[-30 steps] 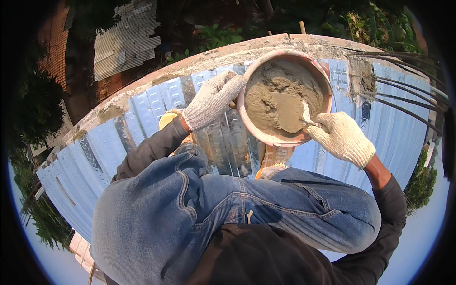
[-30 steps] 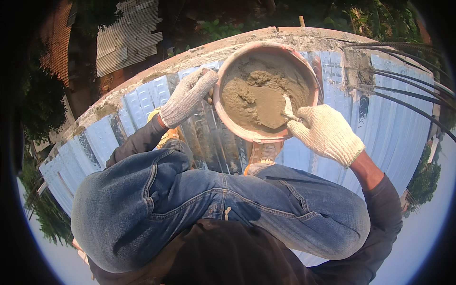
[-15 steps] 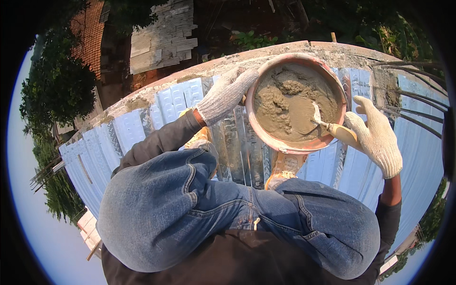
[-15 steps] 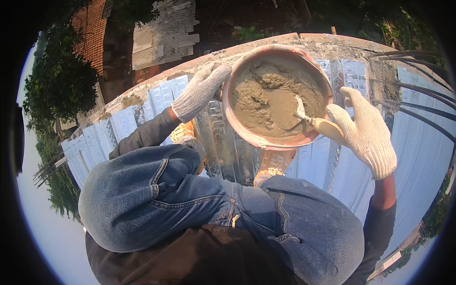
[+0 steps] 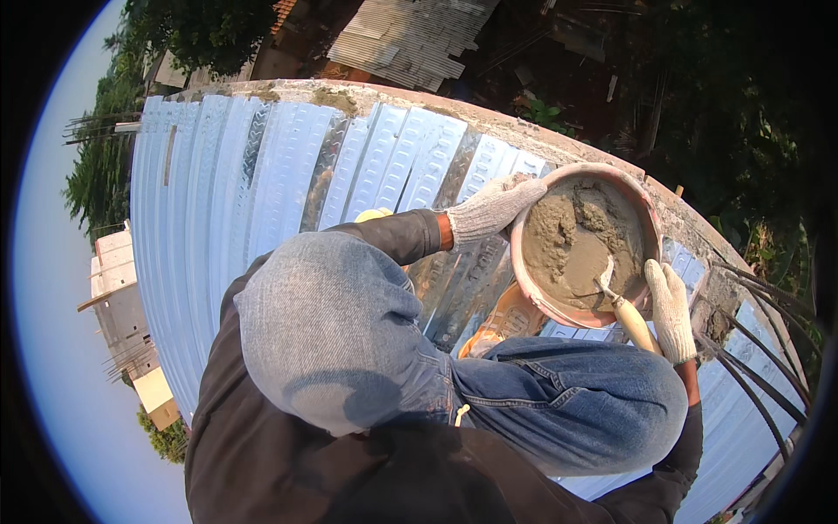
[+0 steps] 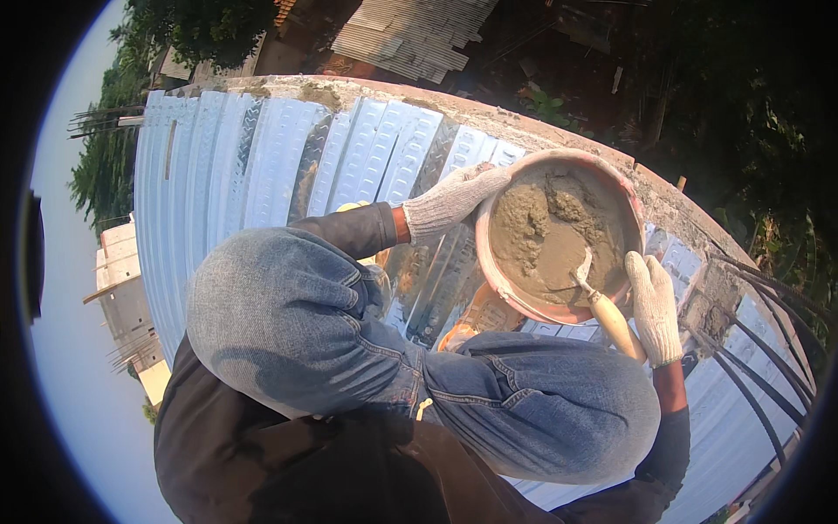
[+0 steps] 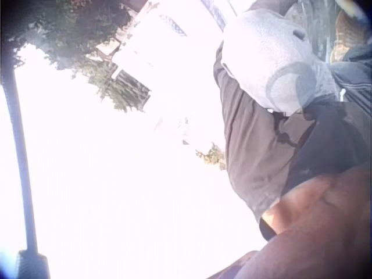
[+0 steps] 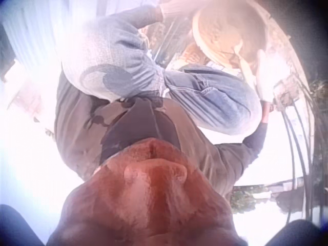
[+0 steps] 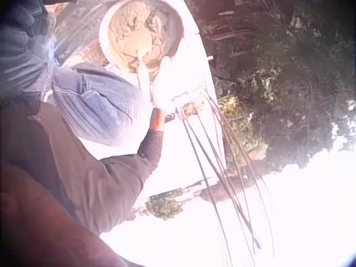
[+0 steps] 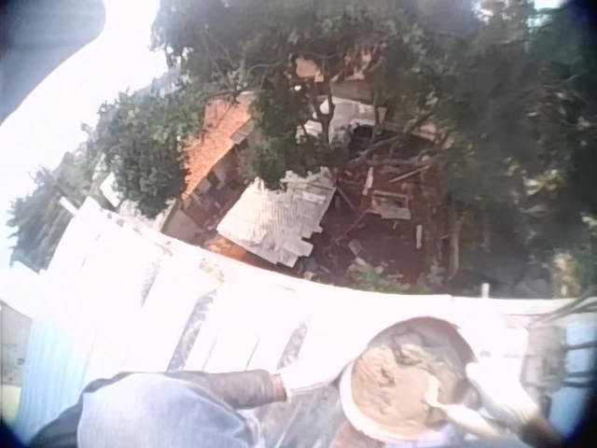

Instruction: The person scoops cement from a bucket with a trowel and applies it to the edge of a corrugated metal roof. They repeatedly smooth the cement along the roof's edge, working methodically to cover the seam.

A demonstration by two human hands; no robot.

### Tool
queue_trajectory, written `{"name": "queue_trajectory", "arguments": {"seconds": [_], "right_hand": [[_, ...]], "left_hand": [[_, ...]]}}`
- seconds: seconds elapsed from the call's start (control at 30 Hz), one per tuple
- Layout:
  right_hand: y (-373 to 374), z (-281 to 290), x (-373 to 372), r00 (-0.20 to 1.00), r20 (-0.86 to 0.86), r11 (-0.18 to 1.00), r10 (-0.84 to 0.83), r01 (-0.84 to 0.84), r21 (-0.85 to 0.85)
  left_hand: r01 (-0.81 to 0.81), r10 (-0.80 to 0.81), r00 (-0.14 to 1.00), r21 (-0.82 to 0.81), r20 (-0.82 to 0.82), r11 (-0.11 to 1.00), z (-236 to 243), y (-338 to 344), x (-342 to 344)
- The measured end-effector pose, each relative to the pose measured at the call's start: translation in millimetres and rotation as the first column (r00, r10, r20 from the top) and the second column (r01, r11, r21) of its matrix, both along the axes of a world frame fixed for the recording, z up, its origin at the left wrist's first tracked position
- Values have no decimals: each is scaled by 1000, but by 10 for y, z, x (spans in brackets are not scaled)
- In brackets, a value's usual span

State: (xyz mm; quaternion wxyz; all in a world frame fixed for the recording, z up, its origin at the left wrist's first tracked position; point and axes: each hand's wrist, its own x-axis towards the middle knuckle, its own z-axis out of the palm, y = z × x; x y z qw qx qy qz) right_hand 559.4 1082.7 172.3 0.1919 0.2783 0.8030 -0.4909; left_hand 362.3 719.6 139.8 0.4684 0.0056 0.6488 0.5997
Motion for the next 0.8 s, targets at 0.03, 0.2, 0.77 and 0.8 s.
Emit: {"name": "queue_trajectory", "arguments": {"seconds": [0.03, 0.2, 0.77, 0.8], "right_hand": [[-20, 4, 60, 1000, 10, 999, -28, 27, 18], [-17, 46, 165, 960, 3, 946, -280, 277, -167], [-1684, 40, -1523, 514, -572, 744, 639, -602, 289], [-1827, 109, -1668, 564, -541, 751, 624, -624, 215]], "left_hand": [[-67, 66, 998, 56, 10, 996, -34, 3, 102], [-92, 97, 995, 174, -17, 980, -179, 38, 133], [-794, 811, 584, 186, -32, 579, 176, -2168, 80], [-811, 830, 553, 178, -75, 557, 181, -2252, 69]]}}
